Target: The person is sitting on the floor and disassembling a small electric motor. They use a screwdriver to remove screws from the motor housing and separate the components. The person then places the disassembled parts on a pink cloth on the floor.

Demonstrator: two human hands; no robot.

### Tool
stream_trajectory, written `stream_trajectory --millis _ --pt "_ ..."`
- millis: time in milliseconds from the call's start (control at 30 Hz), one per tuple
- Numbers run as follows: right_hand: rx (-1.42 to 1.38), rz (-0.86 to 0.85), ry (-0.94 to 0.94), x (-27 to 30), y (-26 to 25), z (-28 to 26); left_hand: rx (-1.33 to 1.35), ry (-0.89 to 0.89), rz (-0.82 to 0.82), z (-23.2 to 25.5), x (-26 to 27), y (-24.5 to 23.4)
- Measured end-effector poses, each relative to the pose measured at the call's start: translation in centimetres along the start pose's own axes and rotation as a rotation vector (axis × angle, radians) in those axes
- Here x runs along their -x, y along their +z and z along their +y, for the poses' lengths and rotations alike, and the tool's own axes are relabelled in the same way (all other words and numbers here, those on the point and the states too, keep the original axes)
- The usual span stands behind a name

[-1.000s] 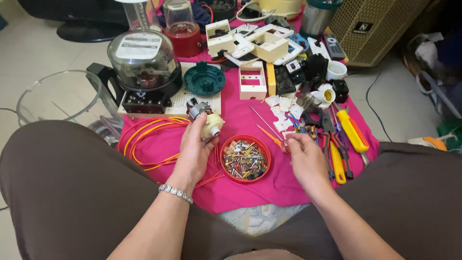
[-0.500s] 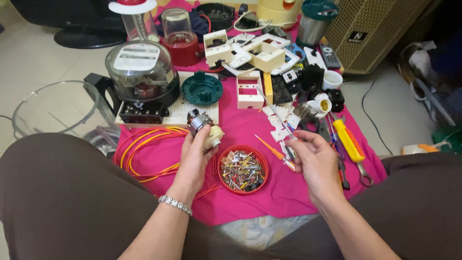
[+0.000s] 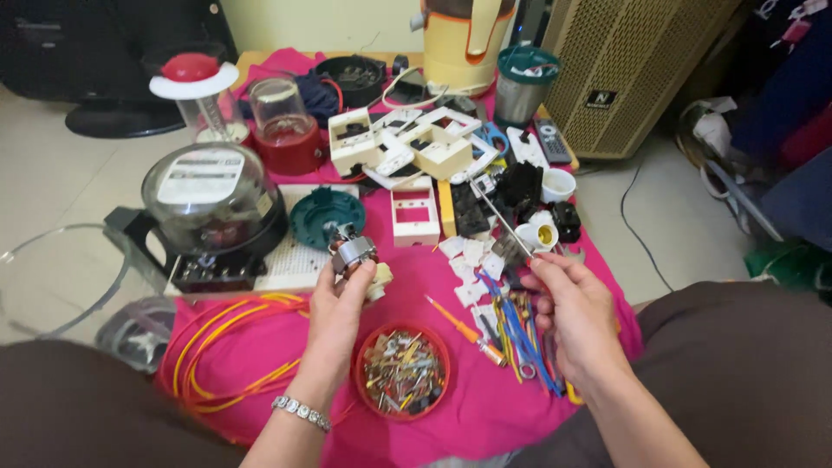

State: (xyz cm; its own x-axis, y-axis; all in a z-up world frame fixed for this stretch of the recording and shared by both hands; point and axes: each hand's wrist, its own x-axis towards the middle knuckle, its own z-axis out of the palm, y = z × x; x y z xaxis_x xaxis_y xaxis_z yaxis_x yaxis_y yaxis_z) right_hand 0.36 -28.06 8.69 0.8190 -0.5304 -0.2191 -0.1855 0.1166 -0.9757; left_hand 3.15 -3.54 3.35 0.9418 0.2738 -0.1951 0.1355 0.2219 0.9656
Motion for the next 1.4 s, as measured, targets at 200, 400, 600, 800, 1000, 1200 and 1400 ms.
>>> stream_trajectory --millis 200,400,600,800,1000,1200,1400 --pt "0.009 0.009 -0.01 -2.1 -0.1 -2.5 -0.082 -0.044 -0.017 1.1 -2.7 3.4" --pt "0.078 -0.044 0.065 -2.6 0.0 -4.6 -0.131 -0.1 -0.096 5.0 -2.8 5.8" --pt "0.186 -0.017 0.085 -3.9 0.7 -6.3 -0.165 -0.098 -0.041 3.2 -5.1 6.7" --pt "0.323 -0.009 -0.079 -7.3 0.4 -7.4 -0.166 -0.155 -0.005 3.2 -6.3 7.7" --pt "0.674 0.064 -0.188 -11.3 -0.4 -10.7 -0.162 -0.209 0.049 3.6 -7.2 8.8" --pt "0.941 0.2 -0.341 -18.2 -2.1 -11.0 -0.224 -0.262 0.094 4.4 -7.7 9.4" --pt "1.043 0.235 -0.392 -24.7 -3.5 -9.8 -0.275 -0.274 0.15 3.8 -8.0 9.5"
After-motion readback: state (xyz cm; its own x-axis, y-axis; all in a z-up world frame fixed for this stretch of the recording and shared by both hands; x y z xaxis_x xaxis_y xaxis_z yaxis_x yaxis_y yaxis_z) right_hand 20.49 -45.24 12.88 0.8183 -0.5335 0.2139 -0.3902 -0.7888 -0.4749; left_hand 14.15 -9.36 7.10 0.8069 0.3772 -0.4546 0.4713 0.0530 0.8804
